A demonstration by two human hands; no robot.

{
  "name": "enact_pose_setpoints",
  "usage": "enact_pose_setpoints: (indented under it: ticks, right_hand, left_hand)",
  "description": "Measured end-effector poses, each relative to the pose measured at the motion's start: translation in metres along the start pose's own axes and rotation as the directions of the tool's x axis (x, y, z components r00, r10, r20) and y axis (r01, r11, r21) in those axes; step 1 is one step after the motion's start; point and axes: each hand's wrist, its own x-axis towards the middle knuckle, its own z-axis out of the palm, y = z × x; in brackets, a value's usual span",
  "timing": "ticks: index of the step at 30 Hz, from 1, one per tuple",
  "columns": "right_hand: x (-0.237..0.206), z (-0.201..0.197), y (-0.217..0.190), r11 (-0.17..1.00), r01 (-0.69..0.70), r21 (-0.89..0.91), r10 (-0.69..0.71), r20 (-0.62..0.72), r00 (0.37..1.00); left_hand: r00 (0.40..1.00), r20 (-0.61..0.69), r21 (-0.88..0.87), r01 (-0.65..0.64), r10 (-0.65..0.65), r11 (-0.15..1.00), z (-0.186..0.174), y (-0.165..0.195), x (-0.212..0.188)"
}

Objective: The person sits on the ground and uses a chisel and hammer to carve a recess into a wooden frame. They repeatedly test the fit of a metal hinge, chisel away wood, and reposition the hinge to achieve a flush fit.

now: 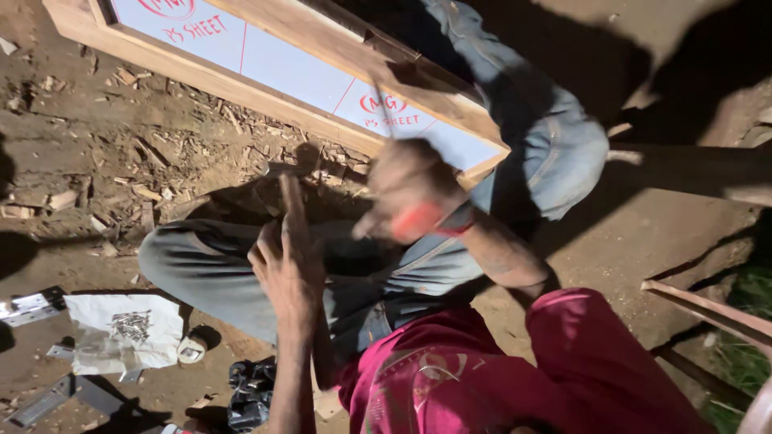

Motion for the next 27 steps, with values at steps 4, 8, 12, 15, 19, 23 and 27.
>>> enact_pose_setpoints:
  ticks: [4, 8, 12, 15, 19, 23, 27]
  right_hand:
    - [0.001, 0.051, -0.024, 0.928, 0.367, -0.067, -0.264, 0.578, 0.773]
    - [-0.020, 0.063, -0.048, 0.917, 0.350, -0.190, -0.162, 0.625, 0.764]
    - [-0.053, 0.051, -0.042, 0.901, 0.236, -0.364, 0.009, 0.558, 0.830]
    - [-0.067, 0.019, -0.017, 0.680, -0.125, -0.723, 0.530, 0.366, 0.765]
    - [-0.078, -0.030, 0.006, 0.432, -0.609, -0.666, 0.701, -0.177, 0.691]
    - [-0.094, -0.031, 0.012, 0.224, -0.633, -0.741, 0.824, -0.204, 0.529]
    - [-0.098, -0.024, 0.015, 0.325, -0.938, -0.120, 0.918, -0.200, 0.343]
  left_hand:
    - [0.883, 0.469, -0.864, 0.464, -0.022, 0.197, -0.016, 0.004, 0.004]
    - [0.682, 0.731, -0.597, 0.658, 0.027, -0.460, -0.030, 0.018, -0.005]
    - [0.689, 0.693, -0.704, 0.582, -0.214, -0.407, -0.028, 0.026, -0.002]
    - [0.692, 0.686, -0.664, 0.467, -0.226, -0.583, -0.028, 0.021, 0.008]
    - [0.705, 0.548, -0.795, 0.606, -0.450, -0.019, -0.044, 0.019, 0.011]
    - [0.856, 0.369, -0.883, 0.444, -0.363, 0.149, -0.060, 0.035, -0.002]
    - [0.920, 0.262, -0.859, 0.360, -0.292, 0.365, -0.052, 0.038, -0.007]
